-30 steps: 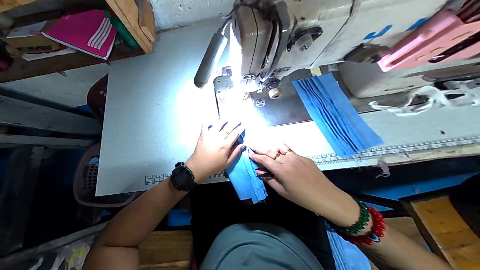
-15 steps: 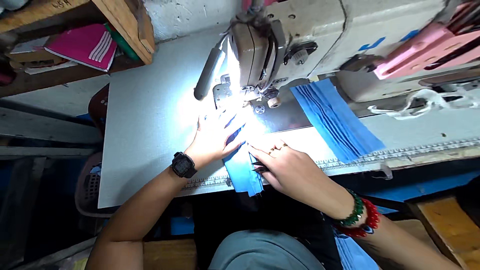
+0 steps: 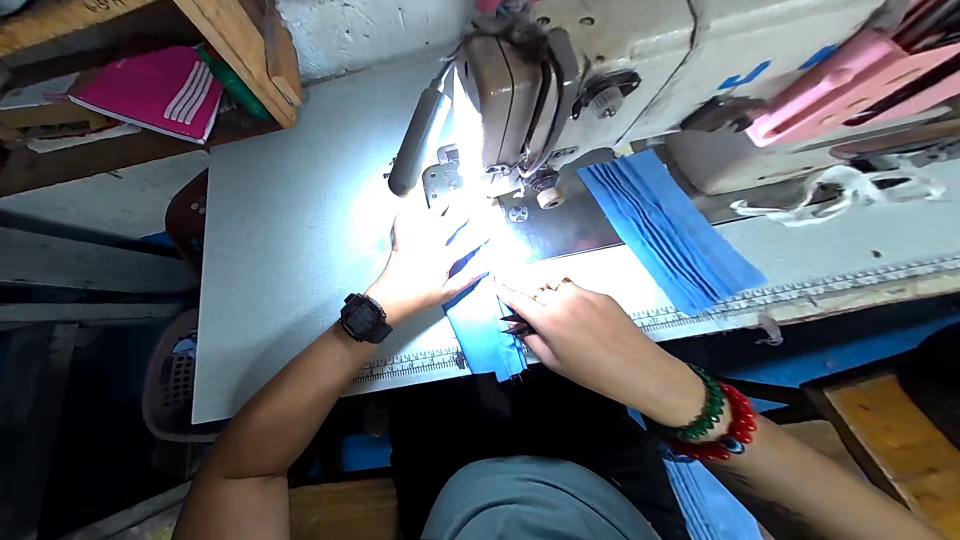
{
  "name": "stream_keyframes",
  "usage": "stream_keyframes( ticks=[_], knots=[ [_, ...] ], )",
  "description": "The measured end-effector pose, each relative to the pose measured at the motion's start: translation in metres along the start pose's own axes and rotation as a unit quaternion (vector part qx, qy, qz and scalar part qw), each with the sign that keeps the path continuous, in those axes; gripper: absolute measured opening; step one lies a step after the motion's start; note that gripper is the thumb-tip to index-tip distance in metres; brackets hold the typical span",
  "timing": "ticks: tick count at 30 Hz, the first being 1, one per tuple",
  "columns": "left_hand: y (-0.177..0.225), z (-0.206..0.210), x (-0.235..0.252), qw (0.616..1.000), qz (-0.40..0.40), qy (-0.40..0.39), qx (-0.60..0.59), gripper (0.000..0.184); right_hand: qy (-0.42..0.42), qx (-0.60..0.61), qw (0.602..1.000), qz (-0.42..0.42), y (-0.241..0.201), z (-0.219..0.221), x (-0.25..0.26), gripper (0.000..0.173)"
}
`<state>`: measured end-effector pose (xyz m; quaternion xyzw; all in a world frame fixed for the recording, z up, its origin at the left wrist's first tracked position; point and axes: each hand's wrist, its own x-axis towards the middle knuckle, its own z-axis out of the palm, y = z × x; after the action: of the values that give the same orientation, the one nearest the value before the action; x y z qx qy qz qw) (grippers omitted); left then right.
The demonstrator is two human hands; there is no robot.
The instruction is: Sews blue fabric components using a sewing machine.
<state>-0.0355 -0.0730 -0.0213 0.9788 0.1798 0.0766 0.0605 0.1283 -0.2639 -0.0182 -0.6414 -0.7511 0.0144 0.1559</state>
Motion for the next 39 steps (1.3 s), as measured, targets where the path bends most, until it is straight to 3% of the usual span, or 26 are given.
stream_keyframes(
  ticks=[6,15,21,24,28,31,35,39],
  knots=[
    [0.042,-0.003,-0.025,0.997,0.024,0.054,-0.039,0.026,0.009,0.067,0.995,-0.078,0.015,-0.005,-0.009,0.029],
    [0.099,0.016,-0.087,0.983,0.035,0.113,-0.142,0.023,0.034,0.116,0.986,-0.112,0.022,0.006,-0.045,0.027],
    [0.098,0.020,-0.097,0.985,0.046,0.099,-0.137,0.028,0.107,0.129,0.981,-0.100,0.010,0.022,-0.060,0.019],
    [0.095,0.021,-0.102,0.983,0.069,0.115,-0.123,0.016,0.126,0.121,0.980,-0.096,0.006,0.024,-0.064,0.019],
    [0.086,0.014,-0.105,0.981,0.108,0.124,-0.105,0.018,0.113,0.092,0.985,-0.097,0.002,0.025,-0.067,0.022],
    [0.083,0.005,-0.102,0.985,0.116,0.082,-0.096,0.019,0.104,0.078,0.987,-0.095,-0.002,0.025,-0.066,0.021],
    [0.088,-0.002,-0.088,0.990,0.098,0.046,-0.090,0.036,0.094,0.052,0.990,-0.096,-0.010,0.022,-0.065,0.017],
    [0.083,0.004,-0.080,0.988,0.124,0.041,-0.082,0.027,0.068,0.055,0.993,-0.084,-0.012,0.016,-0.066,0.018]
  ],
)
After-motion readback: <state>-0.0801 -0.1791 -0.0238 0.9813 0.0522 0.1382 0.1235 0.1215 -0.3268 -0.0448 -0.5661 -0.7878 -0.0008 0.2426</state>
